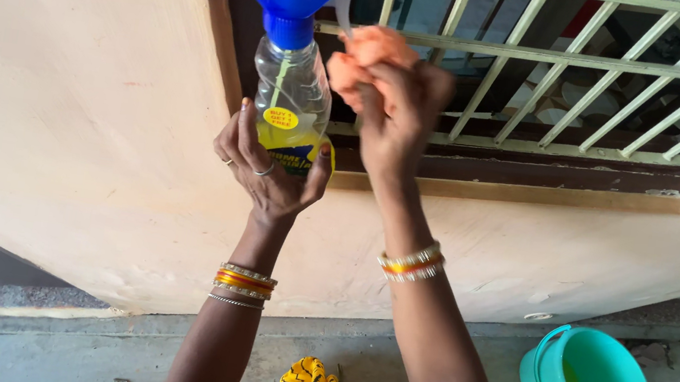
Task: The person cleans the exterior window frame and metal security bars using a spray bottle and a cloth. They repeatedly spray the cleaning solution and wipe the surfaces, focusing on the lower and side sections of the frame.
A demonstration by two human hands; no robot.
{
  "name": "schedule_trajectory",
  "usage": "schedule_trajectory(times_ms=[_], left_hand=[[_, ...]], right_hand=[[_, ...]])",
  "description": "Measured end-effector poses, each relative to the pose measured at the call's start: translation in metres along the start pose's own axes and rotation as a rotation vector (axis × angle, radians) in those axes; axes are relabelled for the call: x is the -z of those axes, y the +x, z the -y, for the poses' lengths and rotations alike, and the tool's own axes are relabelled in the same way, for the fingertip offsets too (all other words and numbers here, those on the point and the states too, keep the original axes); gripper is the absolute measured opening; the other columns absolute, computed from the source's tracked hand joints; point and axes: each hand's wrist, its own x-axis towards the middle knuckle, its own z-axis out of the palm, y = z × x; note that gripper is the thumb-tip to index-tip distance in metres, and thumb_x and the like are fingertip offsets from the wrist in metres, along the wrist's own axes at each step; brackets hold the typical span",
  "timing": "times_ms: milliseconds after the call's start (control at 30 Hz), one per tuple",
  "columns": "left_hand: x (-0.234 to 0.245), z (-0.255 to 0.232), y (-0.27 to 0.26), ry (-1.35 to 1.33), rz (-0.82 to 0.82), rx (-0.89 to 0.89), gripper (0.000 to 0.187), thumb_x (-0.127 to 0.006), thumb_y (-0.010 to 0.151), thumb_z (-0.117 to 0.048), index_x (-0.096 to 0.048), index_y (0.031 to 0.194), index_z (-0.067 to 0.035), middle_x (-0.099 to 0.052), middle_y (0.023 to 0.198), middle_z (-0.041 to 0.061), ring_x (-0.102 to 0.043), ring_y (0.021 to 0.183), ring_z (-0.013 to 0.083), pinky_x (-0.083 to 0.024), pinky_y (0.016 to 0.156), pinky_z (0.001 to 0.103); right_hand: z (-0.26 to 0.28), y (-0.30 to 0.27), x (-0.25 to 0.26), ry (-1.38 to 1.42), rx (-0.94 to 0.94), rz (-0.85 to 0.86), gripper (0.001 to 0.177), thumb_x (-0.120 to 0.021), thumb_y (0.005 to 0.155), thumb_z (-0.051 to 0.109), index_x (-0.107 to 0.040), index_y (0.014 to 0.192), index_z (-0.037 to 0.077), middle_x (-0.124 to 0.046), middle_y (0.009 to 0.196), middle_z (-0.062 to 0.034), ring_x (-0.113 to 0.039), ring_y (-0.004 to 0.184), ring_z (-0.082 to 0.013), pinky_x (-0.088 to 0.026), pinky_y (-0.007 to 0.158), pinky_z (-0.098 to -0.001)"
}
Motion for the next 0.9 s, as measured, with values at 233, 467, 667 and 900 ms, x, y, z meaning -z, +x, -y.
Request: schedule_trajectory(times_ms=[233,467,667,900], left_hand=[[-0.011,0.001,-0.014,0.051,0.018,-0.002,0.092,-0.073,0.091,-0.049,-0.032,0.153,0.005,-0.046,0.14,0.024,-0.047,0.127,0.0366,-0.036,0.112,0.05],[-0.017,0.018,-0.035,0.094,0.027,-0.033,0.095,-0.068,0.093,-0.056,-0.031,0.152,0.008,-0.048,0.137,0.025,-0.05,0.125,0.0367,-0.036,0.112,0.051],[-0.017,0.018,-0.037,0.1,0.024,-0.032,0.097,-0.066,0.091,-0.059,-0.031,0.151,0.009,-0.049,0.135,0.024,-0.052,0.121,0.0361,-0.036,0.111,0.051],[-0.014,0.014,-0.035,0.149,0.065,-0.026,0.099,-0.067,0.092,-0.059,-0.028,0.152,0.01,-0.048,0.14,0.028,-0.05,0.124,0.0391,-0.034,0.111,0.052]], right_hand=[[-0.003,-0.033,0.0,0.171,-0.575,0.468,0.015,-0.07,0.097,0.006,-0.076,0.111,0.006,-0.055,0.096,-0.0216,-0.052,0.085,-0.0347,-0.041,0.072,-0.0393],[-0.014,-0.038,0.006,-0.249,-0.012,0.39,0.043,-0.061,0.093,-0.009,-0.066,0.131,0.01,-0.06,0.13,-0.0208,-0.061,0.119,-0.0335,-0.059,0.096,-0.0425],[-0.007,-0.034,0.01,-0.336,-0.004,0.637,0.034,-0.063,0.095,0.007,-0.068,0.129,0.007,-0.061,0.121,-0.0237,-0.063,0.112,-0.0389,-0.052,0.096,-0.0562],[-0.006,0.0,-0.004,-0.323,-0.327,1.005,0.023,-0.062,0.101,0.02,-0.068,0.12,0.01,-0.07,0.114,-0.0176,-0.064,0.106,-0.0395,-0.052,0.096,-0.0499]])
